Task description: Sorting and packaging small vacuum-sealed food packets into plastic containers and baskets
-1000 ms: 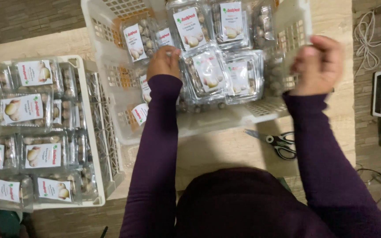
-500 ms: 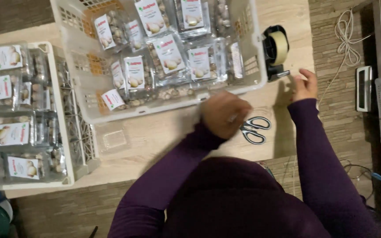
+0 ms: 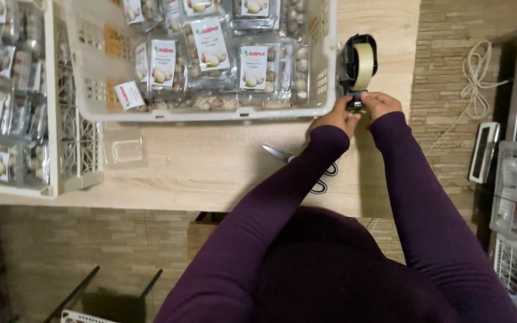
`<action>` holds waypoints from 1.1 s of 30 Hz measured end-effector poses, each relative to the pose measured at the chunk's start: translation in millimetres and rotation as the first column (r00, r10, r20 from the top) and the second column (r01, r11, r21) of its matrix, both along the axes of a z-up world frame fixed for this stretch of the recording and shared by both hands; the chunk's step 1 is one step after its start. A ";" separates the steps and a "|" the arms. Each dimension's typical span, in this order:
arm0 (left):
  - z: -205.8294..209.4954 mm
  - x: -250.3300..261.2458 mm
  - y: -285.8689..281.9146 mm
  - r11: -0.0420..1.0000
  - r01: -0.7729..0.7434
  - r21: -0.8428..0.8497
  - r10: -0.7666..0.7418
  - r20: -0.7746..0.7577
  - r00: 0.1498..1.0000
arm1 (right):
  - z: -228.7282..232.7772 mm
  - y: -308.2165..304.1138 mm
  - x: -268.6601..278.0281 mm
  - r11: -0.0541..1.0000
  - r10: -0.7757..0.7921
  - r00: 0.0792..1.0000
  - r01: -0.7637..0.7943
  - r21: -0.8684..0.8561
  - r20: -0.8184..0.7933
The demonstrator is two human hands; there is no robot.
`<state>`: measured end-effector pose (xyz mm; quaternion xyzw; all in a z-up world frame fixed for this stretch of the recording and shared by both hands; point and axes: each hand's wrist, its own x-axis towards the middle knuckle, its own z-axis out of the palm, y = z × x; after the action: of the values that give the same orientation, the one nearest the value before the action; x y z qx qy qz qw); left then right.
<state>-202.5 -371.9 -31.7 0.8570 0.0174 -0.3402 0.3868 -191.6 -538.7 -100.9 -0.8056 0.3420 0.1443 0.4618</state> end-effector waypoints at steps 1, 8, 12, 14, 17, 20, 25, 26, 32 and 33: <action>-0.4 -0.2 -2.8 0.999 0.032 0.004 -0.032 0.051 0.998 | 2.3 -0.3 2.1 1.000 -0.002 1.000 0.002 0.010 0.001; -2.7 1.9 -9.3 0.991 0.077 0.112 -0.097 0.183 0.978 | 26.4 7.2 -5.1 0.993 -0.021 0.998 0.014 0.118 0.055; -15.9 -0.3 -11.9 0.984 0.089 0.153 -0.124 0.232 0.965 | 61.8 18.8 -21.6 0.977 -0.082 0.992 0.062 0.205 0.092; -18.6 1.1 -12.0 0.988 0.102 0.116 -0.126 0.227 0.966 | 74.0 18.2 -36.1 0.986 -0.054 0.994 0.037 0.165 0.098; -29.8 6.2 -12.4 0.985 0.146 0.094 -0.160 0.172 0.972 | 119.3 28.5 -65.8 0.984 -0.074 0.997 0.072 0.163 0.011; -36.4 4.8 -12.3 0.990 0.119 0.081 -0.137 0.278 0.951 | 118.8 24.8 -89.8 0.983 -0.089 0.995 0.082 0.162 0.038; -34.9 2.8 -9.1 0.986 0.130 0.100 -0.155 0.303 0.940 | 81.9 16.9 -118.3 0.972 -0.135 0.990 0.125 0.201 0.037; -42.0 2.9 -10.1 0.984 0.124 0.131 -0.161 0.329 0.931 | 78.0 16.7 -123.3 0.967 -0.149 0.988 0.138 0.215 0.037; -52.6 3.6 -12.4 0.981 0.109 0.160 -0.156 0.322 0.934 | 47.4 3.7 -135.1 0.959 -0.186 0.982 0.176 0.222 0.025; -46.2 2.9 -10.4 0.981 0.109 0.160 -0.156 0.322 0.934 | 45.1 3.8 -135.3 0.959 -0.185 0.982 0.175 0.223 0.025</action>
<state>-199.6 -382.3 -77.8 0.9263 -0.0823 -0.2137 0.2993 -326.9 -534.9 -55.7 -0.7181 0.3854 0.1203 0.5669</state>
